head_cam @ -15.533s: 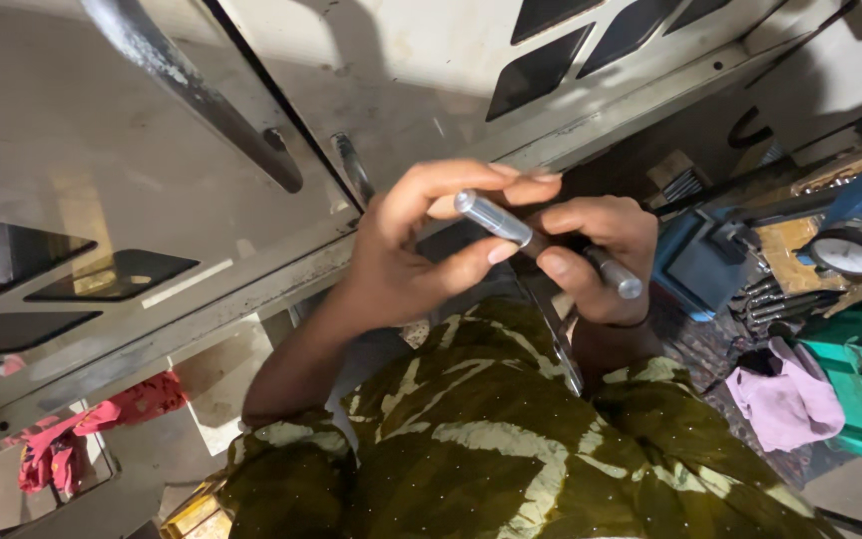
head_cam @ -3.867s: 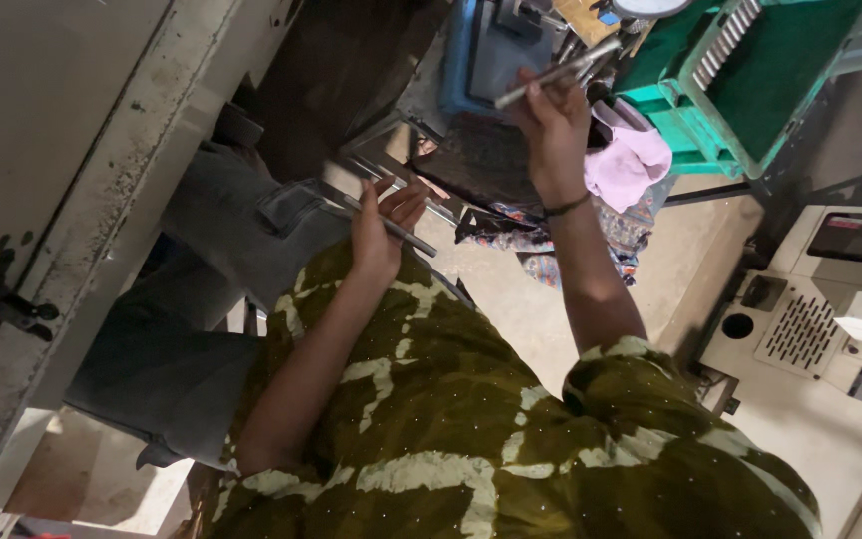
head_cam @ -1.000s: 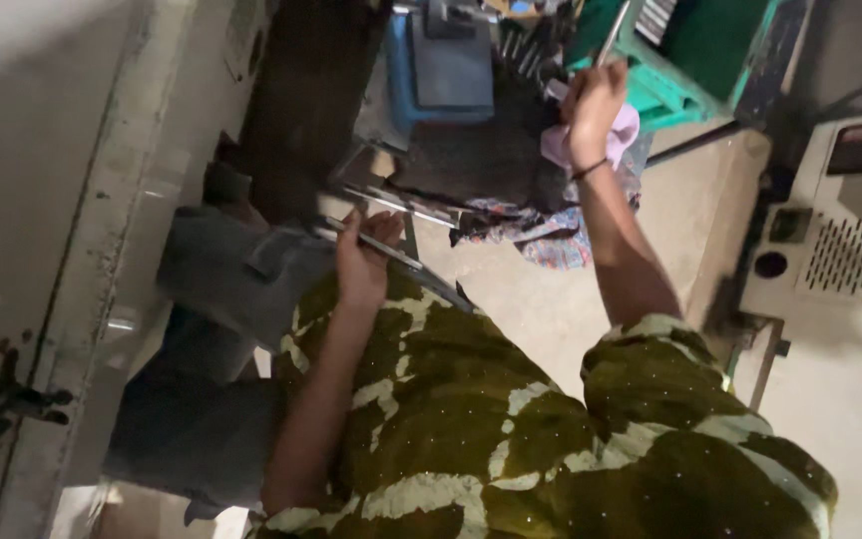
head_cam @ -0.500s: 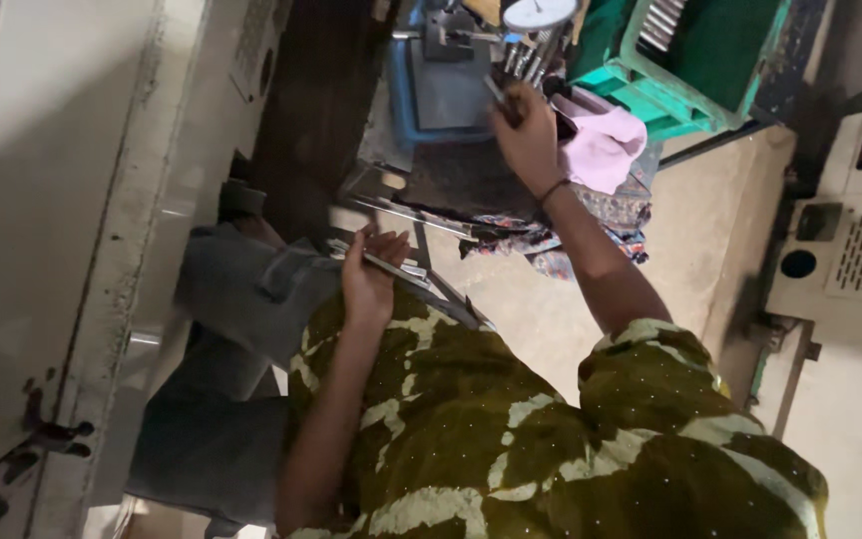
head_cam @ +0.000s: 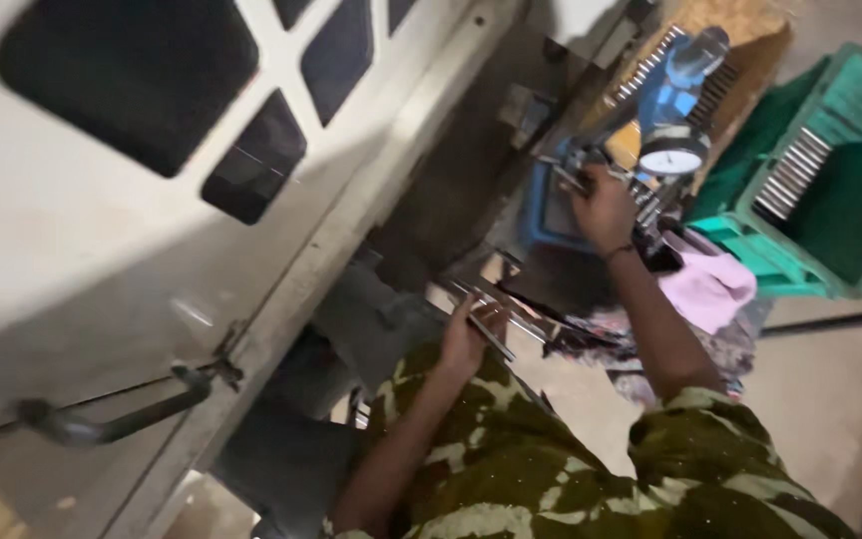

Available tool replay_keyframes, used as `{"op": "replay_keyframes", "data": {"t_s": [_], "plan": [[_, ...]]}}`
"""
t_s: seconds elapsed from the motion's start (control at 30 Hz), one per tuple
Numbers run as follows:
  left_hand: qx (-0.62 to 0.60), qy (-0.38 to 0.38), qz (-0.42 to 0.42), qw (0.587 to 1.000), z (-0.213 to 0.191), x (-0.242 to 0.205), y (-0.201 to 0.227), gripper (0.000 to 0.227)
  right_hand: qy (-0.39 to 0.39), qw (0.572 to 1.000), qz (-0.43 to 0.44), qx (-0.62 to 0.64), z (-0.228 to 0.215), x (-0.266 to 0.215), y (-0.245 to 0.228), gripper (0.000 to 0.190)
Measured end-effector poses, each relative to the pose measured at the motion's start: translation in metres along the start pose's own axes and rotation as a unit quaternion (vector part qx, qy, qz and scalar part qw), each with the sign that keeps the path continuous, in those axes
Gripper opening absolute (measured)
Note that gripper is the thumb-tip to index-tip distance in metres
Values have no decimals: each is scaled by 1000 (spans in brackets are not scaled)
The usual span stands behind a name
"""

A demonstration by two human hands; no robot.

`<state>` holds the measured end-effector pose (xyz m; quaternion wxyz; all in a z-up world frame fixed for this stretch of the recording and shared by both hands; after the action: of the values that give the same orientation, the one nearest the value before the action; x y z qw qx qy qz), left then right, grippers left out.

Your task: The person uses a bench grinder to polish small cylindrical metal parts, then wipes them with a cloth. They open a machine door to retrieve additional parts and continue the polishing and wiping cycle.

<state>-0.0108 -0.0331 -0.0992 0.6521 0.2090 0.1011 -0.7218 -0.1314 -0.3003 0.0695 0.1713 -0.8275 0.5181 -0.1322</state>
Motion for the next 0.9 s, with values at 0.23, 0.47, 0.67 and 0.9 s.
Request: {"op": "replay_keyframes", "data": {"t_s": [0.23,0.47,0.67,0.9], "plan": [[41,-4,23,999,-2,-2,3,30,6,998,40,-41,18,-4,8,47],[52,-55,34,997,-5,-8,4,34,31,997,49,-48,26,-4,1,48],[46,-27,25,998,2,3,5,38,24,991,106,-80,29,8,-2,54],[15,-49,6,999,5,0,6,40,18,976,89,-198,36,12,-5,49]]}}
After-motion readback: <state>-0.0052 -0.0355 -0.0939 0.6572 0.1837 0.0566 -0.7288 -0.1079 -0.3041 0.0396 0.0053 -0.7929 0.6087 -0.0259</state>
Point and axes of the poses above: each hand's wrist, its own x-axis towards the middle knuckle, its own z-axis out of the palm, y = z × x, the point moved 4 cm from there along x, towards the middle knuckle, and after that the axes turned 13 degrees about -y, right-handed, at the moved point
